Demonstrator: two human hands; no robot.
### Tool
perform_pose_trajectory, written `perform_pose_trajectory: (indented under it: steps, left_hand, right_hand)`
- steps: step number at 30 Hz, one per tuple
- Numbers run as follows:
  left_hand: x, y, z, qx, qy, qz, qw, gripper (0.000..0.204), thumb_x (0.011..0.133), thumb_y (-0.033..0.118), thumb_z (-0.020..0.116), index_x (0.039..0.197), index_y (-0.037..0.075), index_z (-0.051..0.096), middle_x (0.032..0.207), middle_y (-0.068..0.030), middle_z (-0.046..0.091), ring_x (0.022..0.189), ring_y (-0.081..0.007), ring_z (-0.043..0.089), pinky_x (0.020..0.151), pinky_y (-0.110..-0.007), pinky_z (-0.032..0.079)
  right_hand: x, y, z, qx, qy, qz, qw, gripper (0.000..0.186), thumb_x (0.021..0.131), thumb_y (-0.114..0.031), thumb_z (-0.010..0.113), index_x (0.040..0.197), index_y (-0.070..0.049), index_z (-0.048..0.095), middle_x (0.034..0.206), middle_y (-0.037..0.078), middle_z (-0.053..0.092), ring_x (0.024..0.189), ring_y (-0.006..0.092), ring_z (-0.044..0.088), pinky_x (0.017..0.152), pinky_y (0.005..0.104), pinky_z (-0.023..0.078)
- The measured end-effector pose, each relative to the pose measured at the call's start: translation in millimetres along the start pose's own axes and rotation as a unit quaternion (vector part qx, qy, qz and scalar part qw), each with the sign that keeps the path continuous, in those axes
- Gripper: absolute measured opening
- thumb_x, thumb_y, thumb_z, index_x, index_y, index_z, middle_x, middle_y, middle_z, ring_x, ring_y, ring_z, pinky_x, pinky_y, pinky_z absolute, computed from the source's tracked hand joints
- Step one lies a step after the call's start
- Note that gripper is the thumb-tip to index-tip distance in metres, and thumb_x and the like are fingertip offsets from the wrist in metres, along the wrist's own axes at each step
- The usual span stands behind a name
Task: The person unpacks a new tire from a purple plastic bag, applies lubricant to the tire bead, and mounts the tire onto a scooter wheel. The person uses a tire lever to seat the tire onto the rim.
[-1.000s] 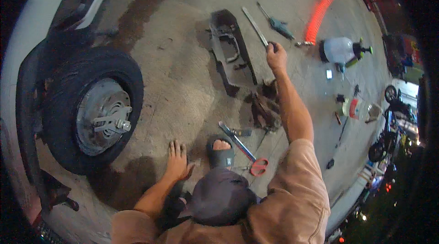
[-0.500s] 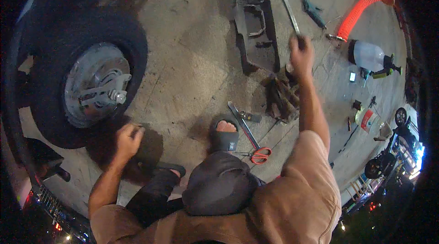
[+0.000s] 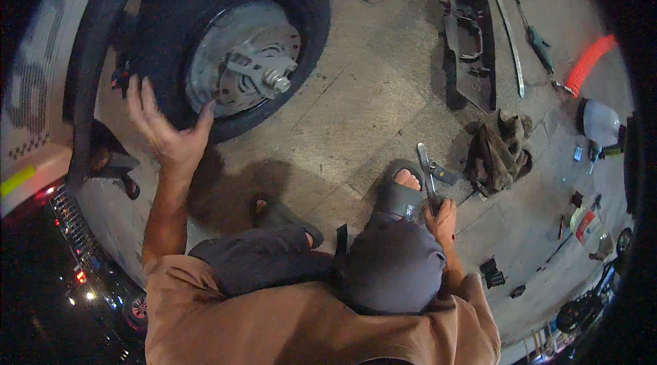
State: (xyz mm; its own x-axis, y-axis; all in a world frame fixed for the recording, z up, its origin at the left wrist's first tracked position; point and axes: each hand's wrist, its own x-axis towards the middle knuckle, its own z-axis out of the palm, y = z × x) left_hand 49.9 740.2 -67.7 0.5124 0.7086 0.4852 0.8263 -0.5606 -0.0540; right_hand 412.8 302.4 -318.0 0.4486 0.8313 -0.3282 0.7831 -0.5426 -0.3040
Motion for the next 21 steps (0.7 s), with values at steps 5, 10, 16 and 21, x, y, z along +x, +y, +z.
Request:
perform_pose_trajectory:
  steps: [5,10,16,21]
  left_hand:
    - [-11.8,-16.1,4.8,0.055,0.035,-0.098,0.993,0.101,0.060,0.029,0.086,0.138,-0.004,0.030,0.138,-0.0249,0.035,0.128,-0.0416,0.033,0.107,-0.048,0.027]
    - [-40.3,-41.7,16.9,-0.100,0.011,-0.283,0.954,0.107,0.058,0.031,0.088,0.139,-0.003,0.028,0.136,-0.0237,0.041,0.126,-0.0347,0.041,0.106,-0.041,0.031]
    - [-55.4,-67.8,15.0,-0.296,-0.083,-0.394,0.866,0.098,0.057,0.030,0.089,0.134,-0.002,0.038,0.129,-0.0206,0.051,0.118,-0.0304,0.049,0.102,-0.038,0.036]
    - [-56.3,-64.7,8.7,-0.201,-0.102,-0.381,0.897,0.091,0.059,0.033,0.087,0.128,-0.006,0.043,0.125,-0.0208,0.054,0.116,-0.0306,0.051,0.102,-0.038,0.037]
  right_hand:
    - [-5.5,-2.5,4.4,-0.012,-0.005,0.026,1.000,0.033,0.071,-0.020,0.068,0.090,0.000,0.049,0.090,0.021,0.052,0.084,0.0400,0.052,0.073,0.0488,0.043]
    - [-9.0,1.7,16.5,-0.088,0.012,-0.029,0.996,0.032,0.071,-0.021,0.066,0.087,-0.001,0.048,0.087,0.018,0.052,0.081,0.0392,0.054,0.070,0.0483,0.044]
    - [-11.2,-9.8,5.4,0.007,-0.013,0.016,1.000,0.024,0.078,-0.013,0.060,0.088,-0.001,0.042,0.076,0.024,0.053,0.068,0.0465,0.053,0.059,0.0528,0.042]
    - [-20.1,-21.7,-21.1,0.116,-0.099,0.183,0.971,0.024,0.084,-0.015,0.058,0.095,-0.003,0.041,0.078,0.028,0.058,0.076,0.0502,0.057,0.063,0.0505,0.046]
